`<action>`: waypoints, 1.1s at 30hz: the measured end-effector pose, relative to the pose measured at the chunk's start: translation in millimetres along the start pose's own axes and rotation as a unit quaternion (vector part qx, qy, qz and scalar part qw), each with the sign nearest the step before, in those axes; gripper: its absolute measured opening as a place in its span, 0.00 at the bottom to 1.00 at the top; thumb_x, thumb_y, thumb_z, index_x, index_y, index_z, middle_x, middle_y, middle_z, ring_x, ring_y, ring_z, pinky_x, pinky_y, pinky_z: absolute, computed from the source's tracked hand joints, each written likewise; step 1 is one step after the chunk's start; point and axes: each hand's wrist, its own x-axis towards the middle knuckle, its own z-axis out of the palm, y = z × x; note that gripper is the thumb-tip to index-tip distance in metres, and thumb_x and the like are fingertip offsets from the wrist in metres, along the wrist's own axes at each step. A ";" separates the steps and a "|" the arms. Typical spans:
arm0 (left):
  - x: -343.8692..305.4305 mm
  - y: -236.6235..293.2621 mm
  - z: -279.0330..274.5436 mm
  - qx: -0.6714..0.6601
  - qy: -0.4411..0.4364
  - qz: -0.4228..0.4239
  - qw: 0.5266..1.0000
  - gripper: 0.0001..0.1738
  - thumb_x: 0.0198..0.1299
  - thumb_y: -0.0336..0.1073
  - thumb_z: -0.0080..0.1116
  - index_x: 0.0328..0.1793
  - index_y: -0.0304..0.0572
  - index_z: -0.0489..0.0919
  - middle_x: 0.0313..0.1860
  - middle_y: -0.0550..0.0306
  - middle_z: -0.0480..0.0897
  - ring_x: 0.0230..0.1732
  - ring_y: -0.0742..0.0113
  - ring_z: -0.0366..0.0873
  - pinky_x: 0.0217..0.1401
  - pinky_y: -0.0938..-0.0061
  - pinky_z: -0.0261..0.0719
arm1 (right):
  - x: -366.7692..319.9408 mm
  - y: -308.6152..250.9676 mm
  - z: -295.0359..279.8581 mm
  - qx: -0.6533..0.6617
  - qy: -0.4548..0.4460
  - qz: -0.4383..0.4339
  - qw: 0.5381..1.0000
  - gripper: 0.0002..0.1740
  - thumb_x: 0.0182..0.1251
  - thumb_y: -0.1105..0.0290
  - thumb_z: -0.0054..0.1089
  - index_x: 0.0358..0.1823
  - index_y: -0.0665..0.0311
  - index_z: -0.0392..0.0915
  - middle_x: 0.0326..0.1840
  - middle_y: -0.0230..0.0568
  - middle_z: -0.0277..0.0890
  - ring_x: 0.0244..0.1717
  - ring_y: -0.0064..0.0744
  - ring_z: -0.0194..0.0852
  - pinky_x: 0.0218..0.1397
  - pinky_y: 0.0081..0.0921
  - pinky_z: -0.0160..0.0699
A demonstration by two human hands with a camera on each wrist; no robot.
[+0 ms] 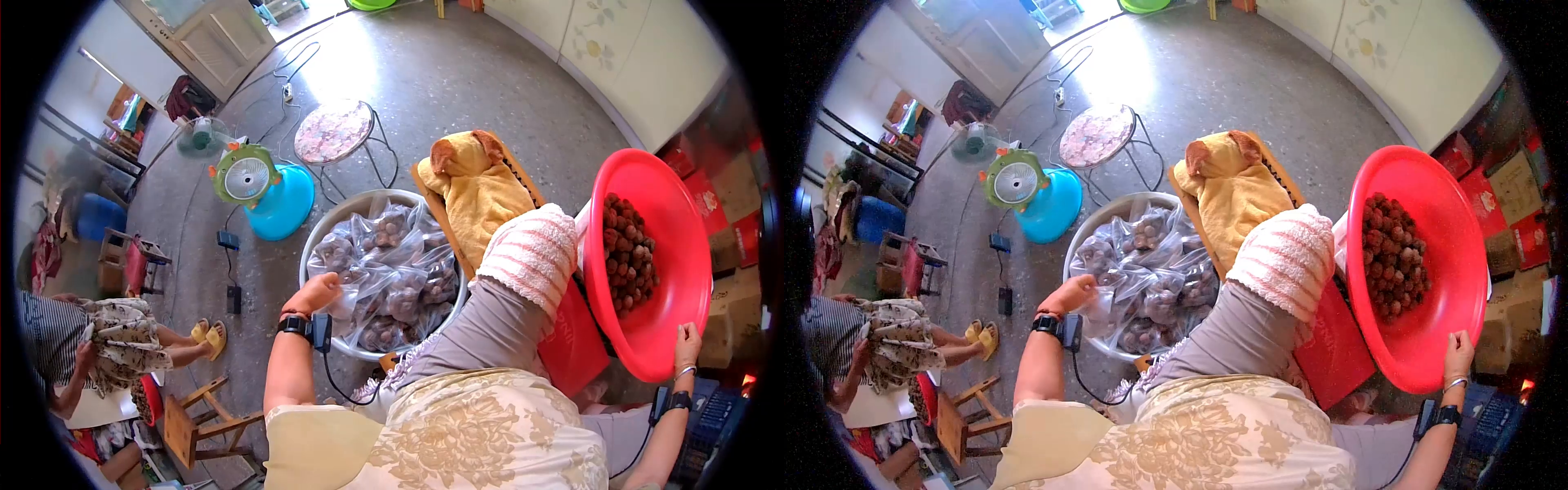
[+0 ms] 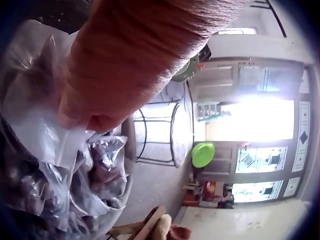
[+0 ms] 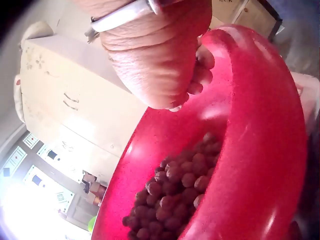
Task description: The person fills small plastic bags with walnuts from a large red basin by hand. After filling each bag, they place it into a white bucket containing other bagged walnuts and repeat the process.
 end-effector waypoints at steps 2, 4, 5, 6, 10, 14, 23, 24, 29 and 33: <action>14.3 13.4 10.2 0.060 -0.029 0.009 0.998 0.10 0.63 0.35 0.61 0.46 0.39 0.84 0.35 0.45 0.86 0.40 0.58 0.84 0.46 0.62 0.81 | -1.0 6.8 -0.9 -0.009 0.007 -0.002 1.000 0.12 0.72 0.74 0.62 0.32 0.66 0.69 0.25 0.36 0.62 0.30 0.25 0.60 0.36 0.31 0.69; 32.7 11.3 30.3 0.170 -0.135 0.001 0.976 0.13 0.61 0.36 0.60 0.49 0.42 0.86 0.44 0.41 0.89 0.47 0.46 0.88 0.52 0.56 0.83 | -3.0 10.6 0.0 -0.013 0.012 -0.006 1.000 0.12 0.72 0.74 0.63 0.32 0.66 0.70 0.24 0.36 0.63 0.29 0.26 0.60 0.36 0.31 0.69; 49.1 -2.8 48.2 0.222 -0.163 0.022 0.961 0.14 0.60 0.36 0.60 0.49 0.43 0.87 0.46 0.41 0.89 0.50 0.43 0.87 0.54 0.54 0.84 | -2.9 13.3 -0.7 -0.015 0.010 -0.011 1.000 0.12 0.72 0.74 0.63 0.32 0.67 0.70 0.24 0.37 0.64 0.29 0.27 0.61 0.35 0.31 0.69; 59.4 -13.9 66.7 0.274 -0.190 0.043 0.942 0.15 0.60 0.37 0.59 0.50 0.43 0.88 0.49 0.41 0.89 0.53 0.40 0.87 0.57 0.52 0.84 | -2.6 14.9 -0.3 -0.017 0.007 -0.016 1.000 0.11 0.72 0.73 0.63 0.32 0.67 0.70 0.24 0.37 0.64 0.29 0.28 0.62 0.35 0.32 0.69; 47.5 27.9 112.6 0.348 0.007 0.004 0.938 0.13 0.67 0.38 0.56 0.45 0.49 0.91 0.44 0.46 0.90 0.54 0.50 0.88 0.75 0.38 0.67 | -1.5 17.5 -0.5 -0.046 0.004 0.003 0.999 0.12 0.72 0.73 0.63 0.32 0.67 0.70 0.25 0.37 0.65 0.29 0.28 0.62 0.35 0.32 0.70; 32.5 23.6 134.4 0.345 0.240 0.032 0.907 0.11 0.66 0.36 0.56 0.43 0.52 0.89 0.54 0.49 0.87 0.63 0.51 0.80 0.82 0.34 0.50 | 0.2 24.5 -2.5 -0.036 0.012 -0.016 0.999 0.11 0.72 0.72 0.63 0.32 0.67 0.70 0.25 0.38 0.65 0.29 0.28 0.63 0.36 0.32 0.70; -16.6 15.6 176.5 0.231 0.298 -0.169 0.911 0.47 0.67 0.53 0.62 0.88 0.49 0.57 0.90 0.48 0.48 0.89 0.36 0.39 0.84 0.30 0.32 | -4.4 23.4 -3.8 -0.038 0.018 -0.008 0.999 0.11 0.73 0.72 0.62 0.34 0.68 0.72 0.26 0.39 0.66 0.30 0.29 0.64 0.38 0.31 0.72; -20.7 17.1 172.8 0.280 0.254 -0.157 0.912 0.46 0.67 0.57 0.60 0.87 0.49 0.60 0.89 0.47 0.51 0.88 0.37 0.41 0.84 0.31 0.30 | -5.6 19.9 -7.1 -0.019 0.026 -0.026 0.999 0.10 0.73 0.71 0.63 0.34 0.68 0.73 0.26 0.39 0.67 0.31 0.29 0.64 0.38 0.31 0.72; 4.5 0.0 179.1 0.356 0.219 -0.113 0.901 0.46 0.66 0.64 0.51 0.85 0.49 0.63 0.85 0.45 0.62 0.85 0.42 0.53 0.80 0.37 0.48 | -16.7 -57.6 -50.8 -0.021 0.062 0.062 0.996 0.13 0.70 0.62 0.68 0.41 0.66 0.82 0.37 0.54 0.83 0.36 0.46 0.83 0.43 0.38 0.80; 3.4 16.5 180.9 0.331 0.157 -0.129 0.922 0.47 0.69 0.63 0.52 0.88 0.49 0.58 0.87 0.42 0.57 0.86 0.39 0.53 0.82 0.32 0.47 | -45.0 -24.9 -118.9 -0.030 0.152 0.087 0.984 0.12 0.73 0.63 0.66 0.36 0.64 0.82 0.26 0.33 0.80 0.26 0.23 0.78 0.30 0.27 0.79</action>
